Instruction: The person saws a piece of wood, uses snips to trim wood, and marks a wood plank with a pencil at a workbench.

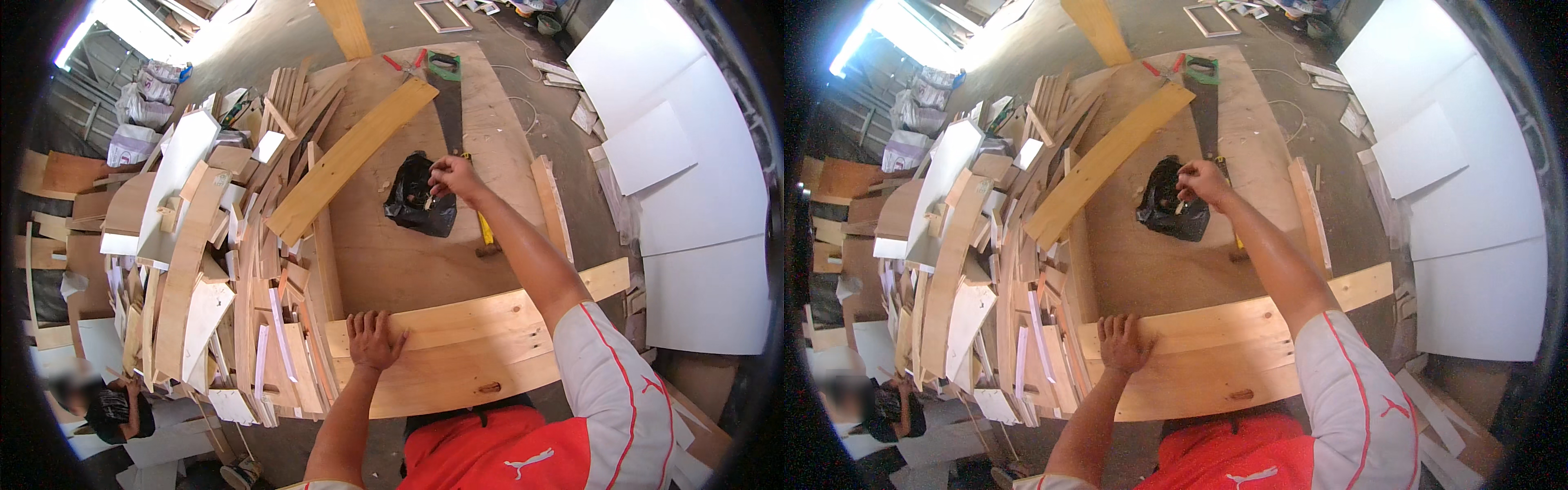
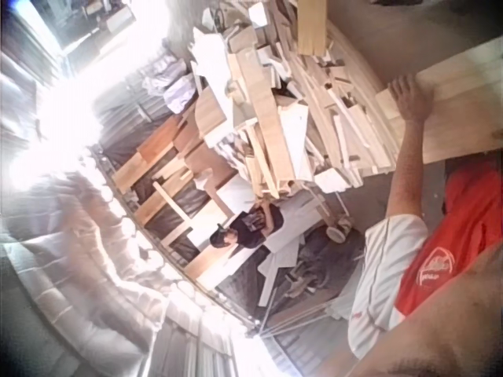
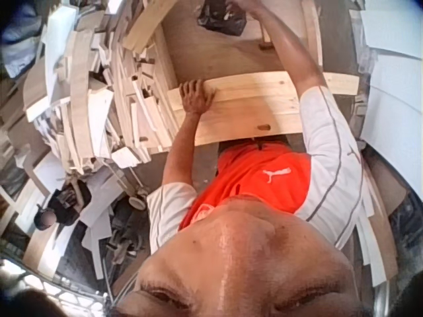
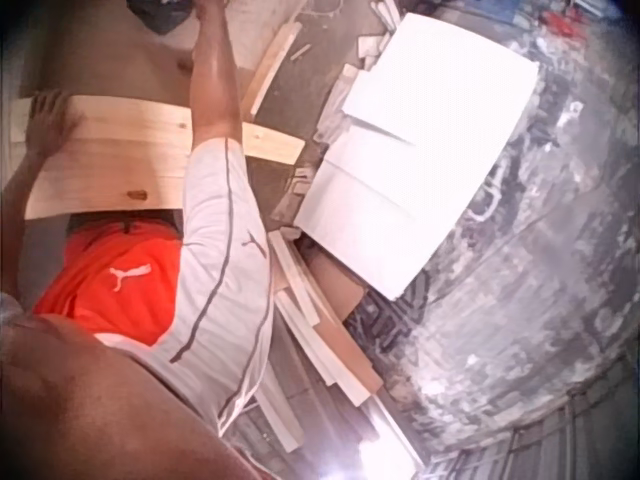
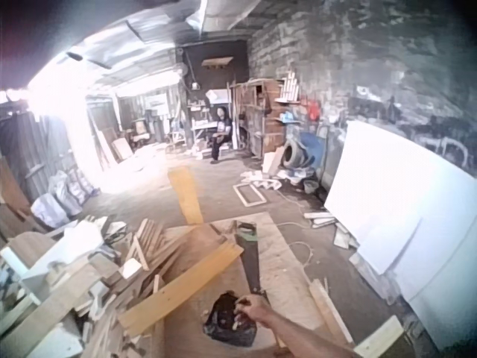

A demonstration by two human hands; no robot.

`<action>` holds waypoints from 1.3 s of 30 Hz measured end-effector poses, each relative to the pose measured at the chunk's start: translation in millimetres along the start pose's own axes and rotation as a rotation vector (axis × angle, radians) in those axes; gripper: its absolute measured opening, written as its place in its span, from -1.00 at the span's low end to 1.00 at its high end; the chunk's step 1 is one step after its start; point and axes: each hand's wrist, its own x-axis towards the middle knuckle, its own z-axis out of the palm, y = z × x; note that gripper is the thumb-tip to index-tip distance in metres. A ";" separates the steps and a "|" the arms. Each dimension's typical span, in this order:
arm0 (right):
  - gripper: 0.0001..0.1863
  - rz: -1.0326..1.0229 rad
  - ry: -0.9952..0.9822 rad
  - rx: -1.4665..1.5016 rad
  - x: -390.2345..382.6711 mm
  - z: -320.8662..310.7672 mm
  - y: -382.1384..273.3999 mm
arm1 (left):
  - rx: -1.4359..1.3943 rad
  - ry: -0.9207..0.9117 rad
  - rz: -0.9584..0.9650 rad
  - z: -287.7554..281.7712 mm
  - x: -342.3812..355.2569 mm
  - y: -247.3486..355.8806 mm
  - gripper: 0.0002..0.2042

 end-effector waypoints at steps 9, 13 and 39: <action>-0.79 -0.122 0.160 -0.941 26.4 47.9 34.2 | 0.006 0.009 -0.004 1.7 -3.6 -1.2 -0.42; -0.77 -0.187 0.213 -1.113 55.3 50.5 59.9 | 0.006 0.003 -0.008 2.7 0.4 0.6 -0.42; -0.75 -0.100 0.039 -0.149 -188.0 -78.6 26.1 | 0.054 -0.029 -0.024 5.1 -7.3 4.3 -0.41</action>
